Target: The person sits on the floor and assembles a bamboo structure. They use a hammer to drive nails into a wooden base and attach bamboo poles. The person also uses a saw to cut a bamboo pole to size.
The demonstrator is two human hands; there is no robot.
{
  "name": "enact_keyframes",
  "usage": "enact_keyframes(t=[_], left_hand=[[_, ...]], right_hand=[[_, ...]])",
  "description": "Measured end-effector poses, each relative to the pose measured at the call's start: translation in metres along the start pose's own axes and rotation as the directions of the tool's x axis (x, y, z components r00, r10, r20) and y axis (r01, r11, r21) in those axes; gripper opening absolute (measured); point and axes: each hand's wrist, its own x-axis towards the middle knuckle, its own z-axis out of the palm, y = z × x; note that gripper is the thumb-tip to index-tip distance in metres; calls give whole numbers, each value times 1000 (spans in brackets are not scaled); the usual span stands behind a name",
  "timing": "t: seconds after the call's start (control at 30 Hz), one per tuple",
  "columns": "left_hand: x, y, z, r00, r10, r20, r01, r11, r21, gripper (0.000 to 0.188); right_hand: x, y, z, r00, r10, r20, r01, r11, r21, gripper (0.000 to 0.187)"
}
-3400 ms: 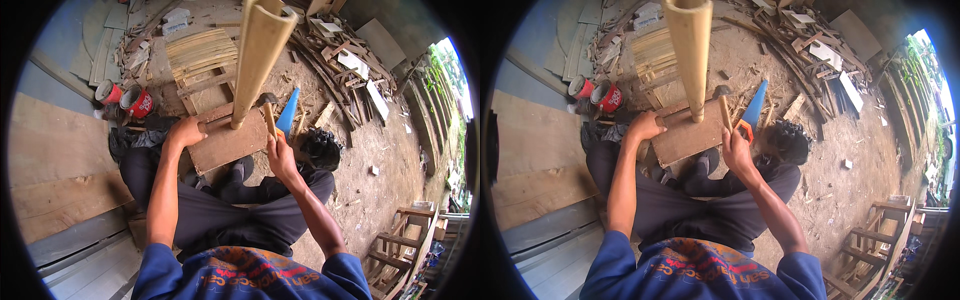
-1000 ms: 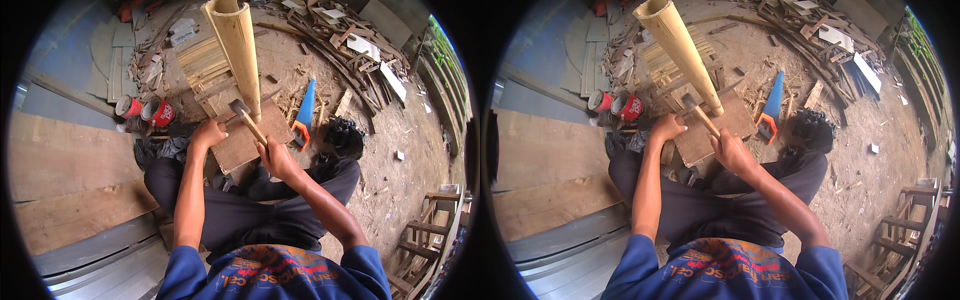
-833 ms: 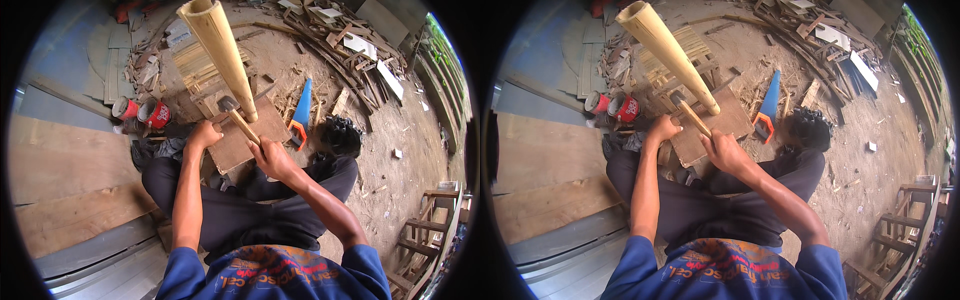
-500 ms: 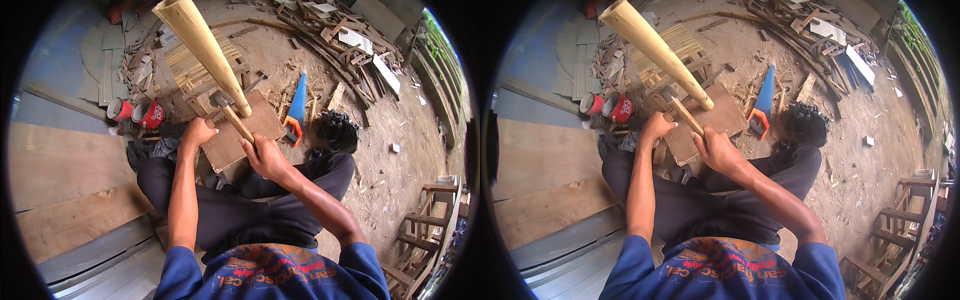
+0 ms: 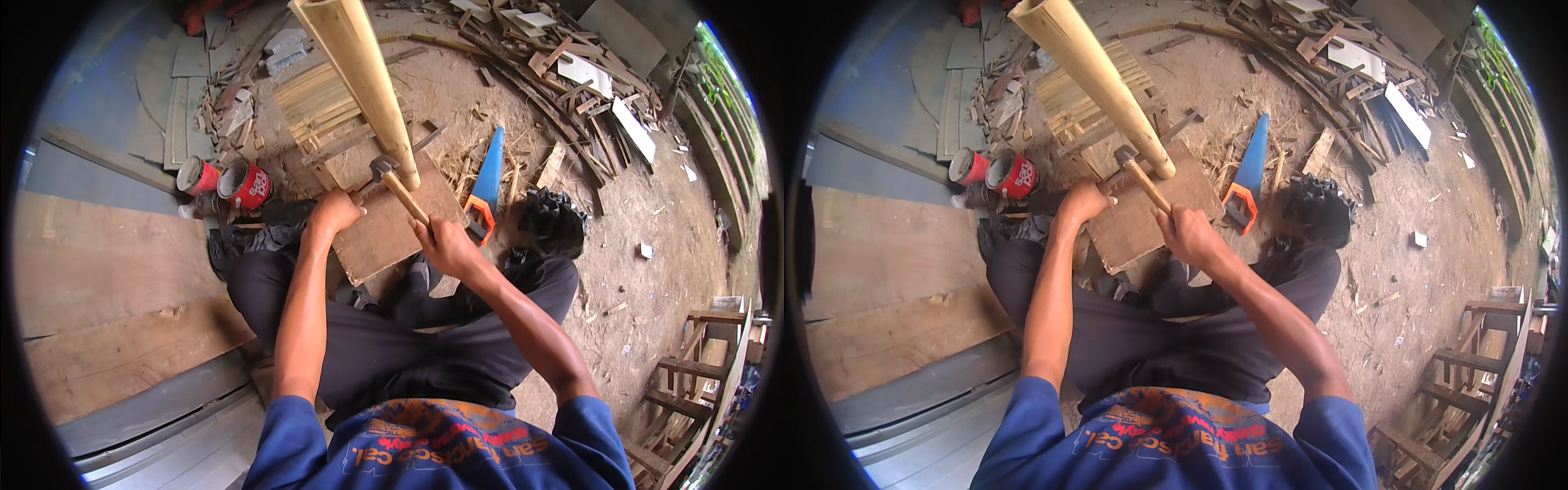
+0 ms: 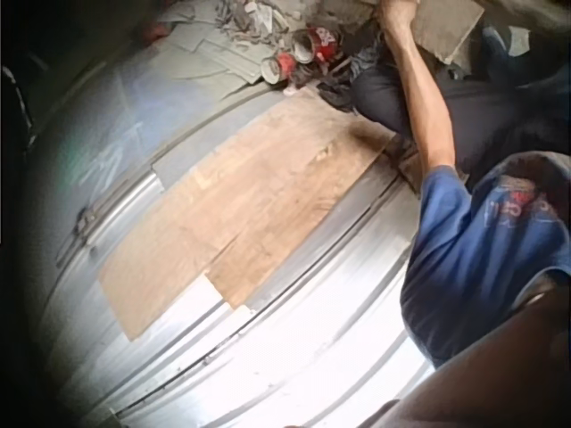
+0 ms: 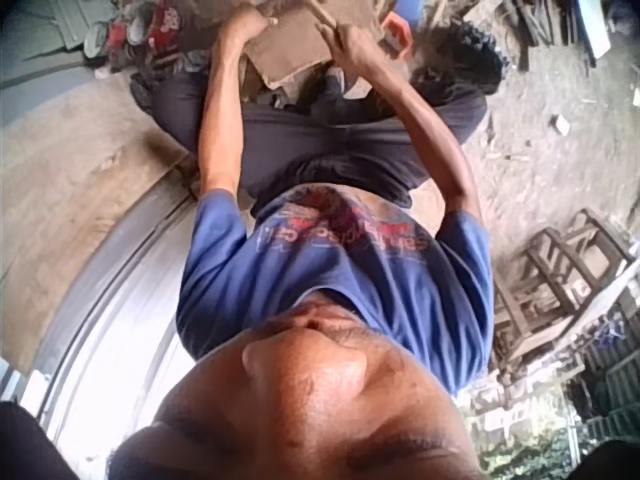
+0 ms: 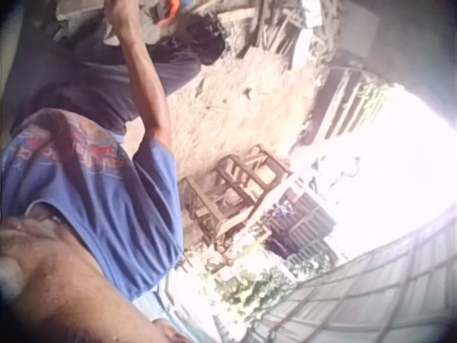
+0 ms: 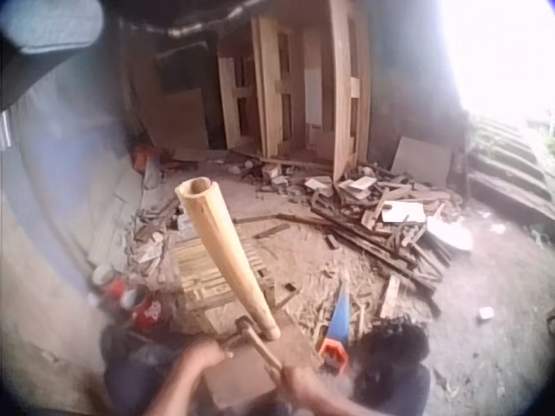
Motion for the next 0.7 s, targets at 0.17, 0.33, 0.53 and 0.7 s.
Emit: enact_keyframes(t=[0.17, 0.33, 0.53, 0.7], left_hand=[[5, 2, -3, 999, -19, 32, 20, 999, -26, 42], [-2, 24, -17, 999, -6, 39, 2, 995, 103, 46], [12, 20, -9, 990, -43, 133, 14, 978, 209, 40], [12, -1, 5, 999, 31, 39, -34, 996, 80, 34]], right_hand=[[-9, -23, -6, 991, -55, -125, 70, 991, 118, 39], [3, -12, -8, 995, -1, -101, 9, 997, 82, 39], [-5, -25, -25, 996, 66, -53, -56, 984, 170, 37], [4, -38, -24, 999, 37, -3, -37, 997, 70, 42]])
